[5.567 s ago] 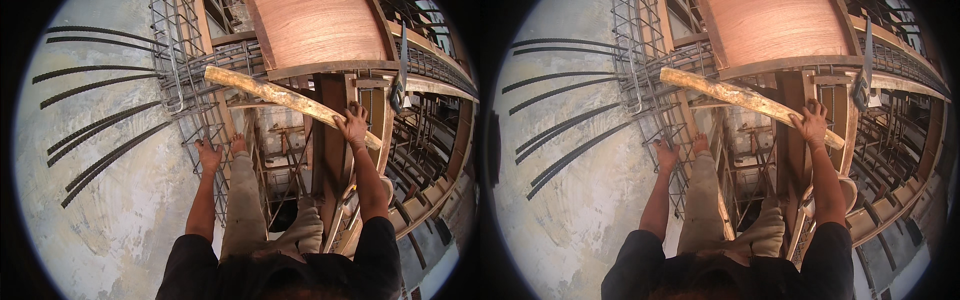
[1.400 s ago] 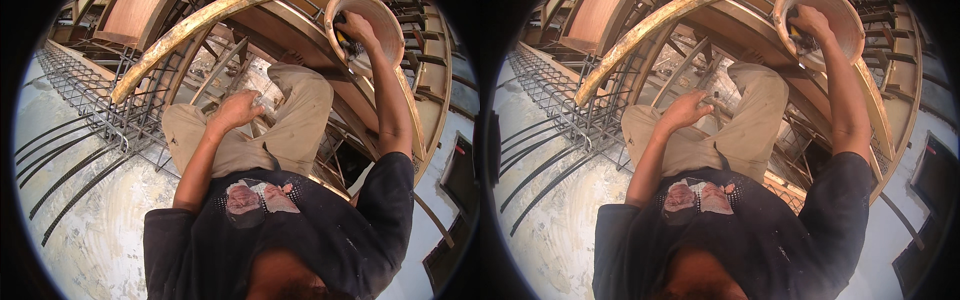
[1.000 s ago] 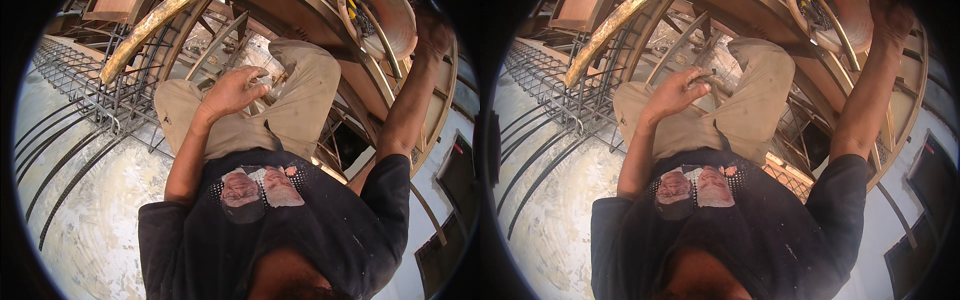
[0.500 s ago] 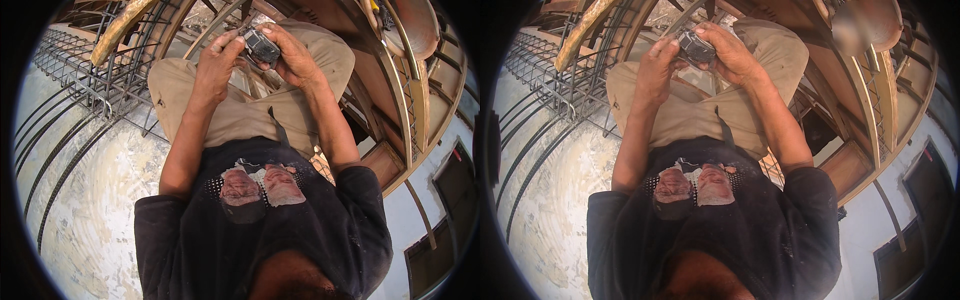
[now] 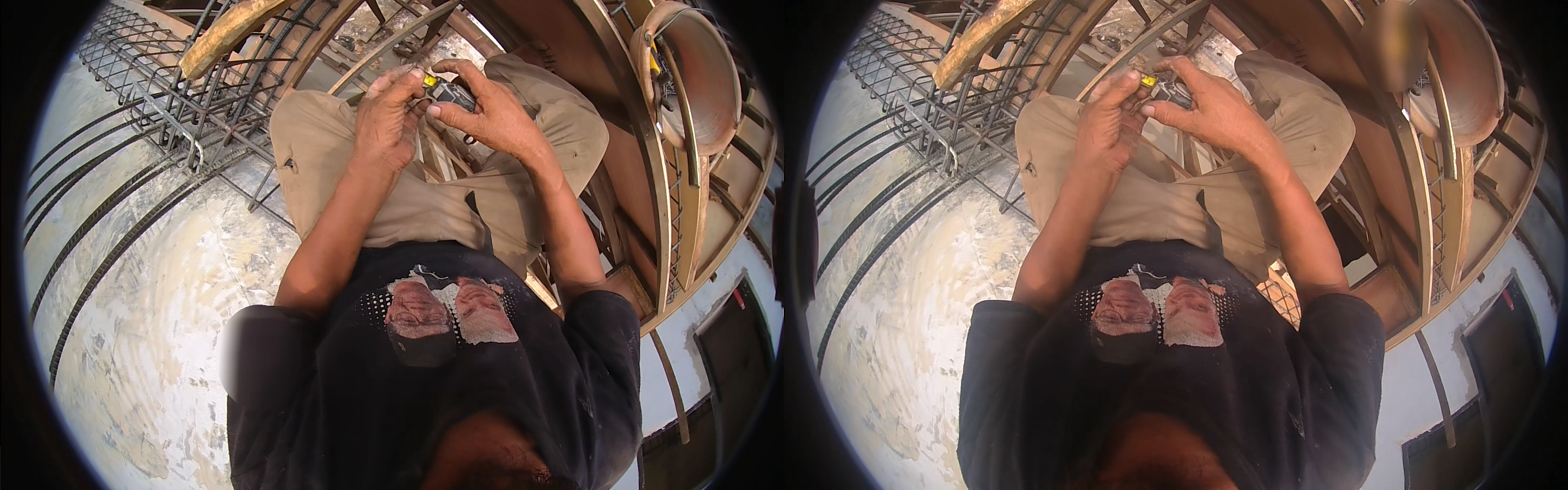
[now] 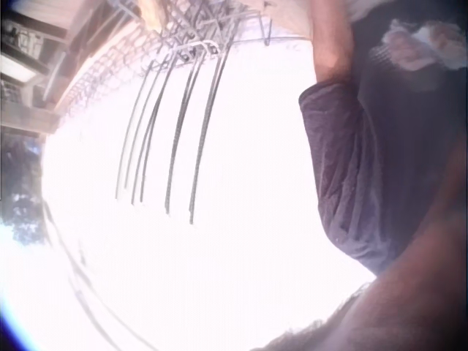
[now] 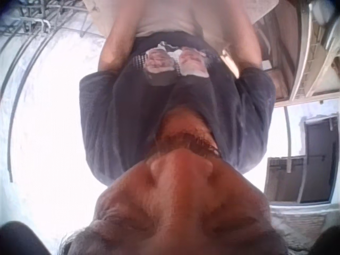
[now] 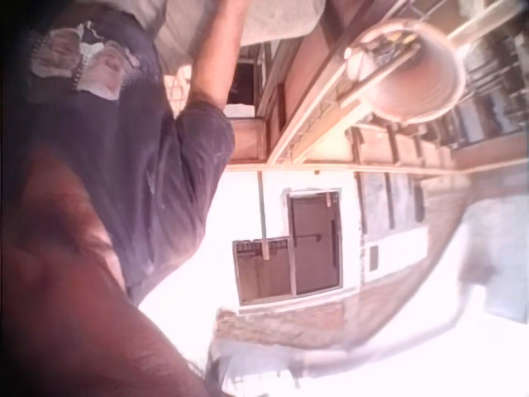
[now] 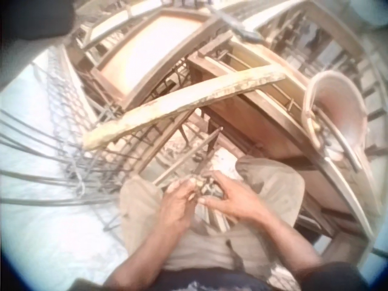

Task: The person assembles a wooden formwork structure by hammering nails into boards and measuring a curved wooden piece with a tape measure before sawing it.

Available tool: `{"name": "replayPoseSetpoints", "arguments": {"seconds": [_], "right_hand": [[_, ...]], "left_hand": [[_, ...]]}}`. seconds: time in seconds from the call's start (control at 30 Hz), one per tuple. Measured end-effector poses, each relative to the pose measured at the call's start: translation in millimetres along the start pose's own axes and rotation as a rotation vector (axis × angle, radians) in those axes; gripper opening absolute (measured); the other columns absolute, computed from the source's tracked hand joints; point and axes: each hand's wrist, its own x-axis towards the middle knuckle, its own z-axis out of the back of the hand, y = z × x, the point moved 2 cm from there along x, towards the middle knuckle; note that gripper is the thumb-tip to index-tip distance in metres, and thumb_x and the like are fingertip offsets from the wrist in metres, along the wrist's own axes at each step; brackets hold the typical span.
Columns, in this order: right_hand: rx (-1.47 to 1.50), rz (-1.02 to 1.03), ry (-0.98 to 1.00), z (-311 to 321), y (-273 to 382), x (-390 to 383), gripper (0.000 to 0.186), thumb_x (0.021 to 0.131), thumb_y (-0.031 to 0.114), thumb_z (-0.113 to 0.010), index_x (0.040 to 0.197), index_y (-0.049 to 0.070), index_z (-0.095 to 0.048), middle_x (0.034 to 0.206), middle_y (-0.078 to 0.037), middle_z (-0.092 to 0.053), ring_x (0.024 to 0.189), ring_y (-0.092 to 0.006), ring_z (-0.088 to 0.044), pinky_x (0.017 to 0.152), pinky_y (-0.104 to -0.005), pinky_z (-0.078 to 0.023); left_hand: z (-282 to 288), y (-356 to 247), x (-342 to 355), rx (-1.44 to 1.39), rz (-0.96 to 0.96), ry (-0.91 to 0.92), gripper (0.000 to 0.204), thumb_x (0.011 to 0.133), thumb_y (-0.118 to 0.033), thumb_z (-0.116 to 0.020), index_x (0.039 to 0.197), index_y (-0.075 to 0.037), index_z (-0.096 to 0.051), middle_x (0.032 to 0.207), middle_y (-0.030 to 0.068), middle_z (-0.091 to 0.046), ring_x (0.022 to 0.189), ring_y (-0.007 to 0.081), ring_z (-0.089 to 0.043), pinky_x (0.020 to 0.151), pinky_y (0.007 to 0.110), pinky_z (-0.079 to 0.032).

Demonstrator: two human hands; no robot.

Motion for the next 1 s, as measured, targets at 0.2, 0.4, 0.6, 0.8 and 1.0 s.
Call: {"name": "replayPoseSetpoints", "arguments": {"seconds": [0.2, 0.4, 0.6, 0.8, 1.0], "right_hand": [[-0.425, -0.127, 0.019, 86, -43, -46, 0.053, 0.086, 0.037, -0.068, 0.133, 0.014, -0.063, 0.119, -0.020, -0.067, 0.108, -0.0356, -0.065, 0.093, -0.0439, -0.050], [-0.639, -0.289, -0.062, 92, -44, -45, 0.045, 0.087, 0.034, -0.064, 0.127, 0.014, -0.067, 0.113, -0.019, -0.066, 0.102, -0.0380, -0.066, 0.089, -0.0468, -0.050], [-0.763, -0.312, -0.069, 77, -9, -56, 0.048, 0.088, 0.032, -0.064, 0.135, 0.017, -0.063, 0.109, -0.020, -0.064, 0.101, -0.0388, -0.066, 0.088, -0.0478, -0.051], [-0.707, -0.597, -0.270, 181, 1, -211, 0.048, 0.092, 0.026, -0.062, 0.133, 0.001, -0.061, 0.108, -0.017, -0.068, 0.094, -0.0268, -0.069, 0.081, -0.0394, -0.055], [0.798, -0.634, -0.758, 138, -26, -245, 0.047, 0.099, 0.044, -0.058, 0.132, 0.011, -0.052, 0.091, -0.014, -0.063, 0.062, -0.0193, -0.065, 0.031, -0.0208, -0.045]], "left_hand": [[76, -106, 60, -0.449, -0.381, -0.196, 0.019, 0.102, -0.017, -0.059, 0.113, -0.002, -0.058, 0.113, 0.0106, -0.062, 0.104, 0.0253, -0.061, 0.098, 0.050, -0.053], [34, -37, 88, -0.407, -0.121, -0.299, 0.026, 0.104, -0.019, -0.052, 0.122, 0.000, -0.049, 0.116, 0.0132, -0.058, 0.106, 0.0302, -0.060, 0.104, 0.057, -0.050], [53, 40, 179, -0.718, 0.109, -0.535, 0.010, 0.098, -0.011, -0.049, 0.090, -0.008, -0.053, 0.075, 0.0032, -0.051, 0.062, 0.0172, -0.049, 0.057, 0.037, -0.045], [160, -1, 239, -0.771, -0.080, -0.871, 0.018, 0.095, -0.012, -0.044, 0.079, -0.008, -0.051, 0.074, 0.0022, -0.050, 0.057, 0.0156, -0.042, 0.052, 0.032, -0.036], [139, 23, 276, -0.881, -0.044, -0.814, 0.018, 0.100, -0.013, -0.030, 0.101, -0.005, -0.047, 0.076, 0.0034, -0.048, 0.059, 0.0150, -0.041, 0.057, 0.032, -0.036]]}}
